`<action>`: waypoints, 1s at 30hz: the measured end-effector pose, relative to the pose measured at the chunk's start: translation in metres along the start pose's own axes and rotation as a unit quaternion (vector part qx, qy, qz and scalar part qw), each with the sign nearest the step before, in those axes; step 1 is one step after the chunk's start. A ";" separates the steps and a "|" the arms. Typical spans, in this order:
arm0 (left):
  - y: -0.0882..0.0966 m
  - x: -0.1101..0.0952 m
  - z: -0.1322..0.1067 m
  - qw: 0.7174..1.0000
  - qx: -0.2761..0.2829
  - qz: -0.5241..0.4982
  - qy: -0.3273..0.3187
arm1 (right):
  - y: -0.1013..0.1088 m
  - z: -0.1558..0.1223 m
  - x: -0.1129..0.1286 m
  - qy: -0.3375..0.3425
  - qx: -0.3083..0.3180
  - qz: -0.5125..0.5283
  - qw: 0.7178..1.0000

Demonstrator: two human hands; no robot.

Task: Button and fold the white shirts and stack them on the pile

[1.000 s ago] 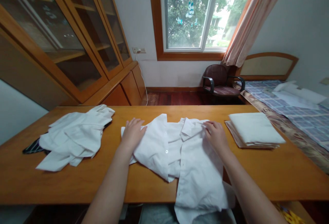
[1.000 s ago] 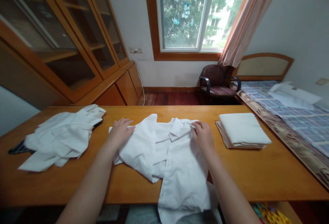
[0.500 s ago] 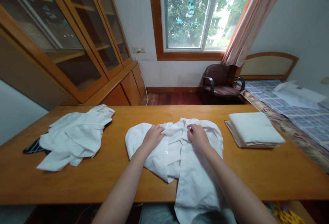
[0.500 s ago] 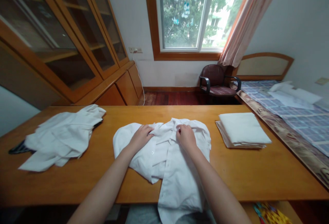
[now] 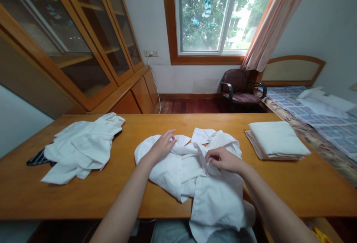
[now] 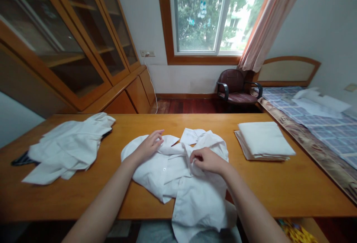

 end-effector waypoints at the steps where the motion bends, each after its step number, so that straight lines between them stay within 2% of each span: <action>1: -0.005 0.005 0.003 1.000 0.006 0.002 0.026 | 0.002 0.000 -0.001 -0.015 0.012 -0.014 1.000; 3: -0.014 0.013 0.009 0.997 0.024 0.017 0.065 | 0.008 0.003 -0.001 -0.025 -0.006 -0.042 0.999; 6: -0.022 0.018 0.015 0.994 0.048 0.034 0.097 | 0.018 0.015 0.000 -0.023 -0.114 -0.078 0.990; 8: -0.022 0.015 0.018 0.994 0.052 0.035 0.084 | 0.021 0.027 0.000 -0.002 -0.179 -0.107 0.978; 10: -0.019 0.009 0.018 0.997 0.047 0.037 0.047 | 0.019 0.039 -0.002 0.018 -0.199 -0.126 0.972; 12: -0.014 0.004 0.018 0.999 0.030 0.033 0.017 | 0.013 0.051 -0.008 0.013 -0.184 -0.140 0.973; 14: -0.006 0.001 0.017 1.000 -0.009 0.022 0.008 | 0.005 0.059 -0.016 -0.029 -0.148 -0.164 0.975; 18: 0.015 0.006 0.014 0.992 -0.124 -0.004 0.020 | -0.009 0.065 -0.034 -0.133 -0.061 -0.211 0.966; 20: 0.026 0.013 0.012 0.984 -0.177 -0.030 0.019 | -0.010 0.064 -0.040 -0.149 -0.062 -0.214 0.963; 22: 0.035 0.019 0.009 0.975 -0.210 -0.069 0.010 | -0.006 0.062 -0.044 -0.133 -0.105 -0.203 0.964; 24: 0.041 0.023 0.005 0.969 -0.219 -0.118 0.002 | 0.001 0.060 -0.044 -0.093 -0.175 -0.177 0.964; 27: 0.045 0.024 -0.003 0.963 -0.198 -0.180 -0.003 | 0.013 0.052 -0.041 -0.022 -0.271 -0.129 0.954; 30: 0.045 0.019 -0.012 0.975 -0.143 -0.168 0.004 | 0.019 0.041 -0.037 0.029 -0.332 -0.112 0.936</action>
Point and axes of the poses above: each hand's wrist, its own z-axis towards the middle knuckle, its own y-axis out of the back of the hand, x = y × z, the point moved 2 cm from there along z, towards the middle knuckle, and after that the axes turned 7 degrees about y, right-handed, at the moved point
